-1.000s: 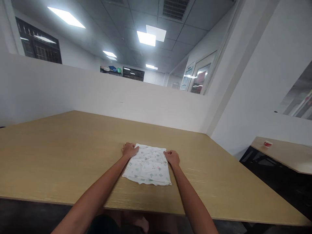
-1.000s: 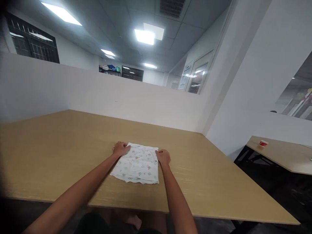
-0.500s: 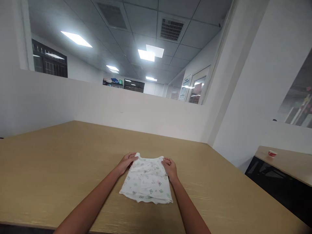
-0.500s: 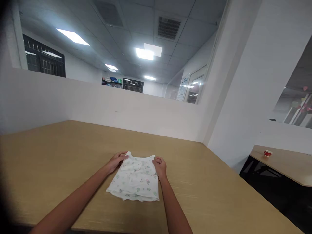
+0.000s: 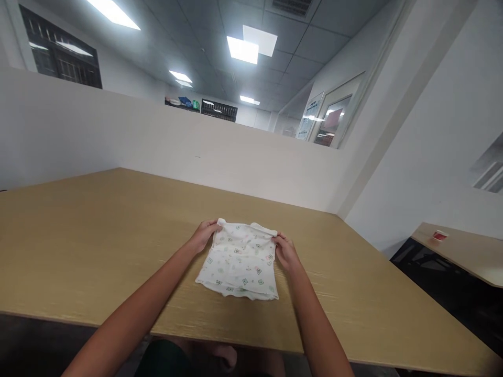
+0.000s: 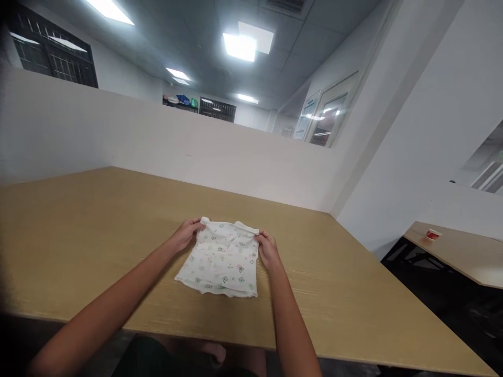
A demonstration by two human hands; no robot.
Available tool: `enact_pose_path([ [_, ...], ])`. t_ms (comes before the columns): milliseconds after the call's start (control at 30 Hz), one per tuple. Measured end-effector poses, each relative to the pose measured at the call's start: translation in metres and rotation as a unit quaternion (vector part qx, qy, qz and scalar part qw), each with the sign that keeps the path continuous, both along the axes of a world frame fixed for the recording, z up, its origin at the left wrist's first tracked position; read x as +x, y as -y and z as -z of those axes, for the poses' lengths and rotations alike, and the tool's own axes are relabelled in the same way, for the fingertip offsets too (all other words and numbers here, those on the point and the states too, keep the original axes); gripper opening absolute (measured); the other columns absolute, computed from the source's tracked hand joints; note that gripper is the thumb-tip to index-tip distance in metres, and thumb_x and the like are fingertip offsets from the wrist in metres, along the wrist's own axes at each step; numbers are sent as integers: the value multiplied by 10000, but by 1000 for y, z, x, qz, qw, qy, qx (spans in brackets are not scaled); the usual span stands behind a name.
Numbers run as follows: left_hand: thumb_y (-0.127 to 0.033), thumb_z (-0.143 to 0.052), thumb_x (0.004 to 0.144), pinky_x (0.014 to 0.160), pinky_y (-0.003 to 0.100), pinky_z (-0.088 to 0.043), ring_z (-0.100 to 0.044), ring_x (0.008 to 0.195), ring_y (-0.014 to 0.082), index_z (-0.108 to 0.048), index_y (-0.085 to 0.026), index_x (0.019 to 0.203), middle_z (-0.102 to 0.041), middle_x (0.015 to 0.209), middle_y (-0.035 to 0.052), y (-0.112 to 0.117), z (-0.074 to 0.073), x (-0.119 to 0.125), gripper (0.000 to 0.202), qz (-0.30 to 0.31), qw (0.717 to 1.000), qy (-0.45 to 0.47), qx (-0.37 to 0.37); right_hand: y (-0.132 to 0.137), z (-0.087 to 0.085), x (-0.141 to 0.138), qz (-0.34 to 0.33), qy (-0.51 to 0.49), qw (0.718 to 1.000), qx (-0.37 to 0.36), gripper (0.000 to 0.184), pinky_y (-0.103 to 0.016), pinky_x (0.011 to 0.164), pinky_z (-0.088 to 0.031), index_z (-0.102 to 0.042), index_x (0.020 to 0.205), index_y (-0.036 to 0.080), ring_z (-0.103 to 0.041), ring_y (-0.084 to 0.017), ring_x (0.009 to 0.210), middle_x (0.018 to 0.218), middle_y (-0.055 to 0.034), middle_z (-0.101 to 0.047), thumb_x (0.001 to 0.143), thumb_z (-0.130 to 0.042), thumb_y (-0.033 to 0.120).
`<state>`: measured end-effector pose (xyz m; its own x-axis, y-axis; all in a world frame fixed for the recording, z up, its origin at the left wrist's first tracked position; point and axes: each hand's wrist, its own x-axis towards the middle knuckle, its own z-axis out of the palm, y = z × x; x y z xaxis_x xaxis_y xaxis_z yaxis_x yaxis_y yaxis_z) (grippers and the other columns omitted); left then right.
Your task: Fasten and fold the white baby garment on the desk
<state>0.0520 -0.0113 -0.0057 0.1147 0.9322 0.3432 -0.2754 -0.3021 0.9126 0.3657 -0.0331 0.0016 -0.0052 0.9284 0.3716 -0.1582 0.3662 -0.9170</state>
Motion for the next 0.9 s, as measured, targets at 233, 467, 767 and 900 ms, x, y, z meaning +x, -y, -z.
enact_pose_path([
  [233,-292,-731,737,828,319,-471,-624,875,221,-721,-117,909,-676,864,111,28,-21,-33,246,187,977,36,93,35,-17,15,-255,-62,964,39,164,-323,751,-444,-659,747,168,-567,-199,755,742,-59,-595,712,-700,323],
  [467,-530,-608,867,727,319,-442,-563,686,189,-689,-120,848,-615,691,94,28,-21,-32,419,134,985,-24,103,27,-10,17,-235,49,970,45,365,-349,710,-431,-738,814,153,-574,-212,669,623,-78,-600,879,-629,495],
  [767,-607,-769,744,940,341,-423,-607,1058,278,-753,-172,1146,-675,1146,121,14,16,-8,593,-7,812,-533,236,15,10,10,-3,375,925,59,391,-282,710,-422,-749,890,103,-573,-173,771,857,-78,-687,788,-731,480],
  [900,-481,-708,781,925,338,-423,-608,1068,282,-698,-142,1107,-671,1149,117,14,16,-7,470,-8,772,-589,240,14,12,17,-40,462,885,52,386,-285,747,-430,-776,949,116,-604,-194,836,919,-69,-718,779,-746,462],
])
